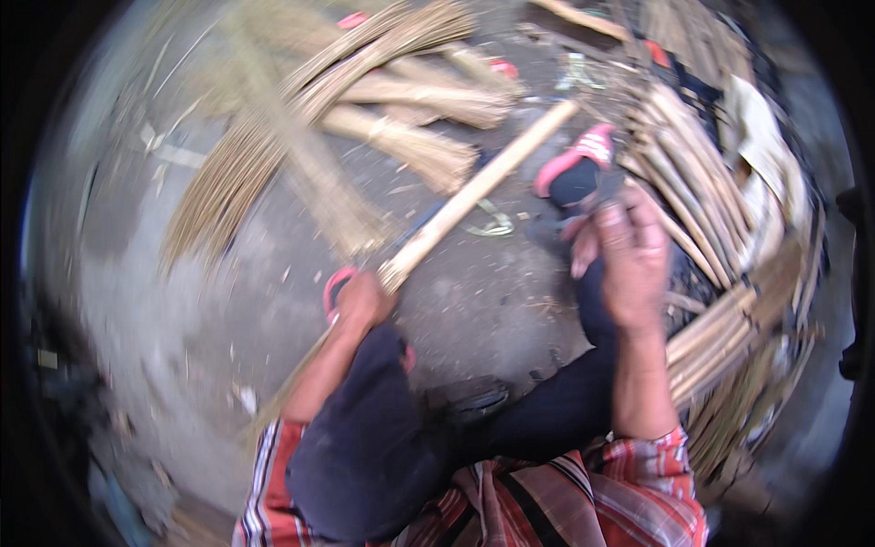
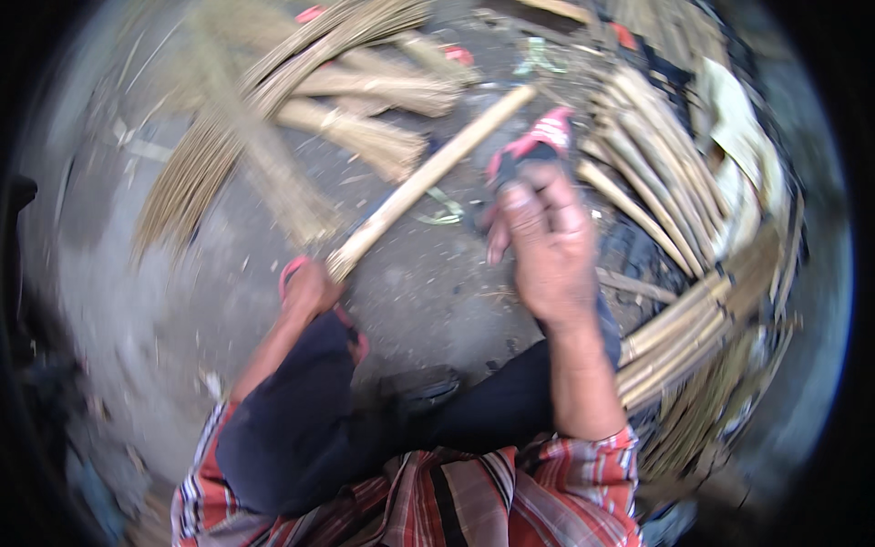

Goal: The person sits on the floor and assembles a broom by inserting a bundle of straw into a wooden handle, then secures it with a knife and a rubber band. The person repeats the process with another bundle.

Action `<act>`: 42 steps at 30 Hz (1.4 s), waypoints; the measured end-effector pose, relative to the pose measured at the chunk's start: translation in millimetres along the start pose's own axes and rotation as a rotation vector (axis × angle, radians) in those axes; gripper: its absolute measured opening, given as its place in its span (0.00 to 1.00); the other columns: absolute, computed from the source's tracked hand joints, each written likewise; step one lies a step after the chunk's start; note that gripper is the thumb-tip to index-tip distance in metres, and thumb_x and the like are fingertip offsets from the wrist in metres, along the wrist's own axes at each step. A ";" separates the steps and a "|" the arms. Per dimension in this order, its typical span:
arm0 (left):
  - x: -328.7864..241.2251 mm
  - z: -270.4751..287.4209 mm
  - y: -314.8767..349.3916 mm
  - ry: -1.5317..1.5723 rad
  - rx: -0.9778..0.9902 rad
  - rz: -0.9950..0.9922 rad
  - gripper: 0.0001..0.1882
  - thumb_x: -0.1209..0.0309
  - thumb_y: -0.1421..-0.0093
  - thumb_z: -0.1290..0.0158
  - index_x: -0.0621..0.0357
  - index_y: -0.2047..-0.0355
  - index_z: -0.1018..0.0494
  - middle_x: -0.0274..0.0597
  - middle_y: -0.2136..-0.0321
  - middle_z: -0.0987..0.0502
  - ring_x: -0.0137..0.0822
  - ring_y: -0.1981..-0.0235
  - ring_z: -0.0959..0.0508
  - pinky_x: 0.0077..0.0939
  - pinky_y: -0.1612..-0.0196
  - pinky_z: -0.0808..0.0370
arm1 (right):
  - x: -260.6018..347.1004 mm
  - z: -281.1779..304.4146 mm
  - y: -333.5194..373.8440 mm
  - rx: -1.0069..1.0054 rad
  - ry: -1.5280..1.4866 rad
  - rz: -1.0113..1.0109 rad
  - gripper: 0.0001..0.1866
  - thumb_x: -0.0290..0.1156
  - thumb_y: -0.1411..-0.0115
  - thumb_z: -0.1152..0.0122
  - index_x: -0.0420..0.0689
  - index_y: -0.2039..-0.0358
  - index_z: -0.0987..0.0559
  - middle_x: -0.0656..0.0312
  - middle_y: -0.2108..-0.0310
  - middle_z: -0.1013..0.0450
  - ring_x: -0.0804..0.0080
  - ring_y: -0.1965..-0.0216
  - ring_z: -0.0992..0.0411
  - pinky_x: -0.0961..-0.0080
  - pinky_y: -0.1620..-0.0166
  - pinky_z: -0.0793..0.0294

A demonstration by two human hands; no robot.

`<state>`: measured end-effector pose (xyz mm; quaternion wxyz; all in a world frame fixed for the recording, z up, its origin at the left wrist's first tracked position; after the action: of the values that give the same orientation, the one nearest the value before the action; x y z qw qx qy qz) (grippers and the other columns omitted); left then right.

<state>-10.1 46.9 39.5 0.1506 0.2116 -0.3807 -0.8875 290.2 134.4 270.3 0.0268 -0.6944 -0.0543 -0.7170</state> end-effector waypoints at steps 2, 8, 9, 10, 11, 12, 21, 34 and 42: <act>4.3 -3.5 0.3 0.000 -0.001 0.003 0.21 0.60 0.41 0.38 0.66 0.55 0.16 0.64 0.60 0.14 0.60 0.55 0.13 0.50 0.50 0.18 | -68.5 -56.3 19.1 0.093 0.056 -0.271 0.11 0.35 0.21 0.46 0.41 0.49 0.22 0.70 0.77 0.32 0.83 0.75 0.31 0.81 0.70 0.29; 10.2 -10.5 2.9 0.070 -0.101 -0.055 0.17 0.65 0.40 0.41 0.68 0.57 0.18 0.67 0.61 0.15 0.61 0.56 0.13 0.52 0.51 0.17 | -208.6 -162.1 57.3 0.287 0.190 -0.609 0.18 0.29 0.24 0.47 0.36 0.38 0.26 0.65 0.74 0.24 0.77 0.73 0.26 0.76 0.62 0.25; 9.7 -11.3 3.6 0.078 -0.111 -0.064 0.17 0.65 0.40 0.41 0.68 0.57 0.19 0.67 0.61 0.15 0.61 0.57 0.13 0.52 0.52 0.16 | -214.7 -169.6 55.9 0.293 0.202 -0.520 0.19 0.29 0.25 0.46 0.36 0.37 0.26 0.63 0.74 0.23 0.76 0.72 0.25 0.74 0.61 0.24; 9.8 -12.0 5.0 0.079 -0.128 -0.069 0.18 0.66 0.40 0.41 0.69 0.56 0.20 0.67 0.62 0.15 0.61 0.57 0.13 0.52 0.53 0.16 | -218.5 -175.5 54.2 0.277 0.243 -0.491 0.21 0.29 0.26 0.45 0.35 0.36 0.27 0.62 0.74 0.21 0.74 0.71 0.23 0.72 0.60 0.23; 9.5 -12.6 5.5 0.084 -0.127 -0.070 0.23 0.66 0.39 0.41 0.71 0.48 0.26 0.67 0.64 0.16 0.61 0.59 0.13 0.52 0.55 0.16 | -219.9 -178.4 50.4 0.265 0.287 -0.502 0.22 0.29 0.27 0.45 0.34 0.35 0.28 0.60 0.74 0.20 0.73 0.70 0.21 0.70 0.58 0.22; 8.9 -13.8 6.5 0.097 -0.143 -0.074 0.24 0.66 0.39 0.42 0.71 0.46 0.28 0.67 0.65 0.16 0.61 0.60 0.13 0.52 0.56 0.16 | -219.4 -180.7 45.2 0.265 0.321 -0.500 0.23 0.30 0.27 0.44 0.34 0.35 0.28 0.59 0.74 0.19 0.72 0.69 0.20 0.69 0.58 0.22; 11.9 -21.9 5.4 0.125 -0.173 -0.097 0.27 0.64 0.40 0.41 0.65 0.43 0.30 0.66 0.66 0.16 0.65 0.61 0.14 0.58 0.56 0.18 | -213.9 -196.1 1.4 0.547 0.717 -0.695 0.27 0.31 0.30 0.41 0.31 0.34 0.29 0.45 0.60 0.15 0.56 0.52 0.15 0.64 0.46 0.21; 10.3 3.4 19.5 0.345 -0.035 -0.204 0.21 0.61 0.44 0.36 0.59 0.53 0.19 0.61 0.63 0.15 0.62 0.57 0.15 0.51 0.53 0.20 | -230.5 -100.7 142.0 0.512 0.411 -0.687 0.13 0.36 0.22 0.50 0.43 0.60 0.22 0.57 0.73 0.26 0.66 0.69 0.26 0.64 0.60 0.27; -2.0 15.6 44.7 0.652 0.509 -0.355 0.18 0.67 0.42 0.30 0.64 0.56 0.19 0.40 0.70 0.17 0.32 0.71 0.18 0.30 0.65 0.23 | -290.8 -115.8 83.5 0.431 0.628 -0.116 0.11 0.35 0.25 0.45 0.44 0.63 0.22 0.64 0.73 0.28 0.75 0.70 0.32 0.71 0.62 0.28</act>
<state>-11.2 27.6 82.7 0.0512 0.5726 -0.4775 -0.6645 194.7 27.5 -20.2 0.1468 -0.4150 -0.2323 -0.8673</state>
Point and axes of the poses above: each hand's wrist, its own y-axis away from the middle knuckle, its own z-axis out of the back of the hand, x = y × z, the point moved 2 cm from there along -y, towards the middle knuckle
